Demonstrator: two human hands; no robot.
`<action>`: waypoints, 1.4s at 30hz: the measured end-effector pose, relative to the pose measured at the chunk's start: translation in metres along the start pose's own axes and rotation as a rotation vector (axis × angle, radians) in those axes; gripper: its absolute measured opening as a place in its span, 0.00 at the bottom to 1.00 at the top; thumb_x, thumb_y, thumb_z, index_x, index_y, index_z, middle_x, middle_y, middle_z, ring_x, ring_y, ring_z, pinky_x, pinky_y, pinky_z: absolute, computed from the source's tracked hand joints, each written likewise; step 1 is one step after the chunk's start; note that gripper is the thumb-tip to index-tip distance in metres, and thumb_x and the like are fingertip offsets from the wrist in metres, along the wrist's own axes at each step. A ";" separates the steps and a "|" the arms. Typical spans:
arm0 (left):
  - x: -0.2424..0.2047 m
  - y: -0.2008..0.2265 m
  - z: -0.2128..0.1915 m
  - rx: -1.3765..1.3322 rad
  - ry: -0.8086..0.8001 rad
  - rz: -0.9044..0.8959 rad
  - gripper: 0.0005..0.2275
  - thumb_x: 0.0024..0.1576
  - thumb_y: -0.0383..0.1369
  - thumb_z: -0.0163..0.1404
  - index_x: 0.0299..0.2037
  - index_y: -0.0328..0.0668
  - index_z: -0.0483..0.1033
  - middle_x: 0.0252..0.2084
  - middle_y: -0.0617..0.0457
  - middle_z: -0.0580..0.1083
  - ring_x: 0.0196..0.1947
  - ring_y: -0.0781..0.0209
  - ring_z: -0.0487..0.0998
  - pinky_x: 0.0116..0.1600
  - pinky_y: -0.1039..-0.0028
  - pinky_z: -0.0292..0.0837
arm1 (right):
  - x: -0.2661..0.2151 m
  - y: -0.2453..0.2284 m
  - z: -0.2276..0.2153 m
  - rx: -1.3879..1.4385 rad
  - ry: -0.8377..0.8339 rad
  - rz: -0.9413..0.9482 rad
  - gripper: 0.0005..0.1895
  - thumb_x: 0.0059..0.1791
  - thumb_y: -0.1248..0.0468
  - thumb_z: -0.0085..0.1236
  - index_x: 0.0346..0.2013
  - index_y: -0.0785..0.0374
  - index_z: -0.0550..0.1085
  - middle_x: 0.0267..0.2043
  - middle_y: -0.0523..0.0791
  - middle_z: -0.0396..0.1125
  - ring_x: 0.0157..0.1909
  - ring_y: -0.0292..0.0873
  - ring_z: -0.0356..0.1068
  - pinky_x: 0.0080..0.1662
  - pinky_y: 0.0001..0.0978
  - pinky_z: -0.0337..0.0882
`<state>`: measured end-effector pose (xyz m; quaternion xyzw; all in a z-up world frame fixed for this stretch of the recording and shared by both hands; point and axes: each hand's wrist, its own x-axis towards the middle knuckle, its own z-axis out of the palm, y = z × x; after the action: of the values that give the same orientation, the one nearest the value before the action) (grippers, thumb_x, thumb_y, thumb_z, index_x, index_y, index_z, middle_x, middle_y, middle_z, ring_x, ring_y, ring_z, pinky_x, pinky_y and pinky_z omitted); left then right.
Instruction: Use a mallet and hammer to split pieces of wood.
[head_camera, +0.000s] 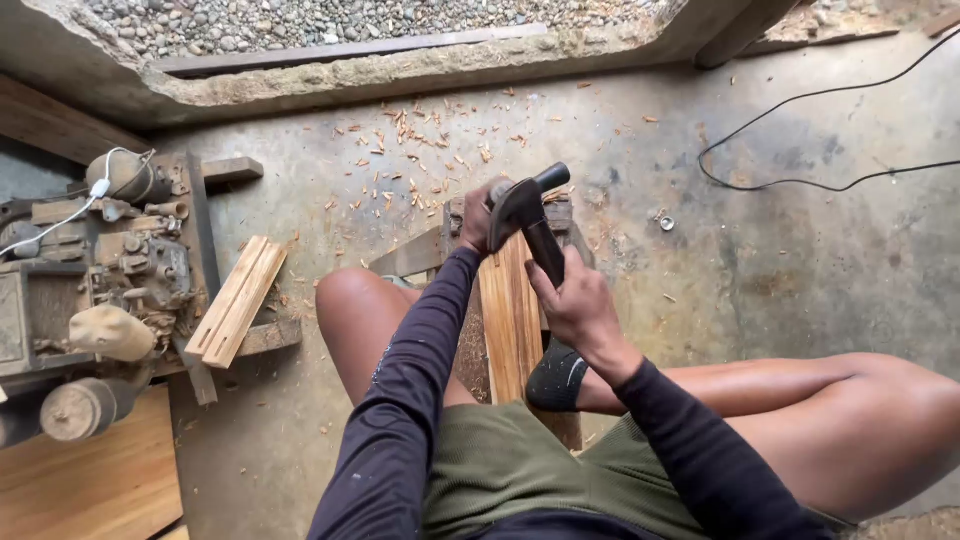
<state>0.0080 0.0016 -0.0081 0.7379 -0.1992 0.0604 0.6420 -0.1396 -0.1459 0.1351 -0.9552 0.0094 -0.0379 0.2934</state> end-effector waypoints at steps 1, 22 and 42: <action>0.014 -0.016 0.002 -0.002 0.001 0.007 0.10 0.51 0.31 0.62 0.41 0.39 0.79 0.31 0.52 0.77 0.35 0.69 0.76 0.43 0.72 0.76 | -0.002 -0.006 -0.006 -0.003 0.006 -0.003 0.21 0.54 0.49 0.58 0.39 0.68 0.71 0.22 0.54 0.67 0.28 0.59 0.70 0.29 0.49 0.67; -0.022 0.043 0.004 -0.067 0.007 -0.110 0.08 0.49 0.33 0.60 0.33 0.39 0.76 0.28 0.56 0.77 0.30 0.71 0.79 0.39 0.75 0.79 | -0.074 0.006 -0.024 0.738 -0.172 0.453 0.23 0.52 0.47 0.53 0.45 0.64 0.71 0.15 0.40 0.62 0.14 0.32 0.62 0.19 0.25 0.61; -0.031 0.035 -0.003 -0.069 -0.005 -0.004 0.08 0.49 0.32 0.59 0.34 0.40 0.77 0.33 0.54 0.80 0.33 0.66 0.82 0.42 0.74 0.80 | -0.020 0.010 -0.013 0.362 0.170 -0.219 0.21 0.59 0.49 0.53 0.48 0.66 0.69 0.29 0.52 0.63 0.28 0.49 0.61 0.34 0.38 0.66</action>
<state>-0.0327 0.0076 0.0144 0.7160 -0.2014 0.0504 0.6665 -0.1608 -0.1606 0.1385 -0.8756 -0.0765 -0.1507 0.4525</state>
